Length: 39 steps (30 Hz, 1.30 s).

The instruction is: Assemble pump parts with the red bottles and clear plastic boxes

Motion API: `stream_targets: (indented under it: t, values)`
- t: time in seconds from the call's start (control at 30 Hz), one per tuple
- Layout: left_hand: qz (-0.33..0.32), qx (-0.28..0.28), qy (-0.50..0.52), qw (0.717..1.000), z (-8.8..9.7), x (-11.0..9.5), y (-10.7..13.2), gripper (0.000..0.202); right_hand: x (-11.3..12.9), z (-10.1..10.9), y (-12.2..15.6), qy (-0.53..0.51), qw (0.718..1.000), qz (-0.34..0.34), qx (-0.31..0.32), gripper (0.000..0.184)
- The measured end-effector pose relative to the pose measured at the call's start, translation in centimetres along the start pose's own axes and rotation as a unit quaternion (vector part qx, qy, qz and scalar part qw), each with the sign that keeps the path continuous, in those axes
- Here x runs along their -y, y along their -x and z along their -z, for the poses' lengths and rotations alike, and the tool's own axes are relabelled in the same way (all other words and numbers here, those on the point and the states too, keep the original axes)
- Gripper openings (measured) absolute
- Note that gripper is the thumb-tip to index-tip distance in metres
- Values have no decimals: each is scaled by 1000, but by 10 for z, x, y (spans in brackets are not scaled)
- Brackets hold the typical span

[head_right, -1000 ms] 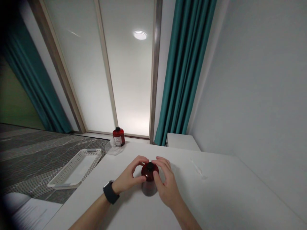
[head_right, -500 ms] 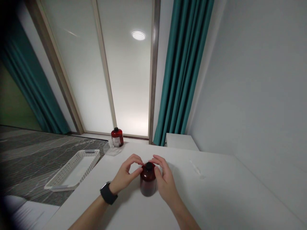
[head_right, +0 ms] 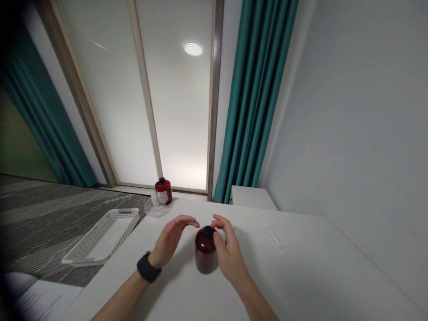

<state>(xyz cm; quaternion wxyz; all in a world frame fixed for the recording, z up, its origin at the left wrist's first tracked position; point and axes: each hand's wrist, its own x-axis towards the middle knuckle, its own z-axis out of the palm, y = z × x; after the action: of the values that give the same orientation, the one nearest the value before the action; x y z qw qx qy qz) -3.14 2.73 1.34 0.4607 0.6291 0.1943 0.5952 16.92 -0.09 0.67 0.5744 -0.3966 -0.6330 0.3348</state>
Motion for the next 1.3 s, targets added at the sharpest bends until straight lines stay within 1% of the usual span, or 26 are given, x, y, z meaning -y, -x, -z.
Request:
stream_targets:
  t: [0.1,0.2,0.33,0.4,0.47,0.57,0.63,0.7,0.8,0.87,0.9,1.0,1.03,1.07,1.17,1.23,1.3]
  values:
    - [13,26,-28,999,0,2,2,49,1,-1,-1,-3,1000,4,15,35]
    - [22,37,-64,997,1,2,3,50,2,-2,-1,21,1000,5,14,36]
    - [11,55,-68,996,0,-2,2,54,5,-3,-3,20,1000,20,13,37]
    - [4,68,-79,995,-1,-6,1,54,6,-3,-4,11,999,30,21,35]
    - [2,74,-104,992,-3,-11,0,51,5,-4,-4,24,999,39,22,31]
    - [3,73,-129,989,-6,-17,-2,45,2,-6,-2,44,998,47,0,25]
    - [6,71,-133,989,-7,-20,-2,45,1,-7,-1,29,999,42,-16,32]
    - [11,71,-132,989,-8,-21,-2,46,1,-7,-1,3,999,35,-16,43]
    - [13,72,-129,989,-7,-19,-2,46,4,-6,-1,-24,999,34,17,46]
    - [10,73,-128,989,-6,-19,-2,44,6,-5,-2,-25,998,36,35,41]
    - [10,74,-128,989,-6,-19,-2,43,7,-5,-2,-15,998,42,36,36]
    - [9,76,-130,989,-6,-19,-3,41,6,-5,-3,37,997,64,18,16]
    - [9,77,-130,989,-6,-19,-3,41,6,-5,-3,52,996,69,14,12]
    - [9,77,-130,989,-6,-18,-3,41,4,-5,-3,60,996,68,12,12]
    - [7,79,-131,988,-6,-18,-3,41,1,-4,-2,39,998,45,17,27]
    - [6,80,-133,988,-5,-18,-3,42,-1,-4,-1,16,999,32,26,33]
    - [7,81,-136,987,-6,-18,-3,42,0,-4,-1,10,999,39,30,29]
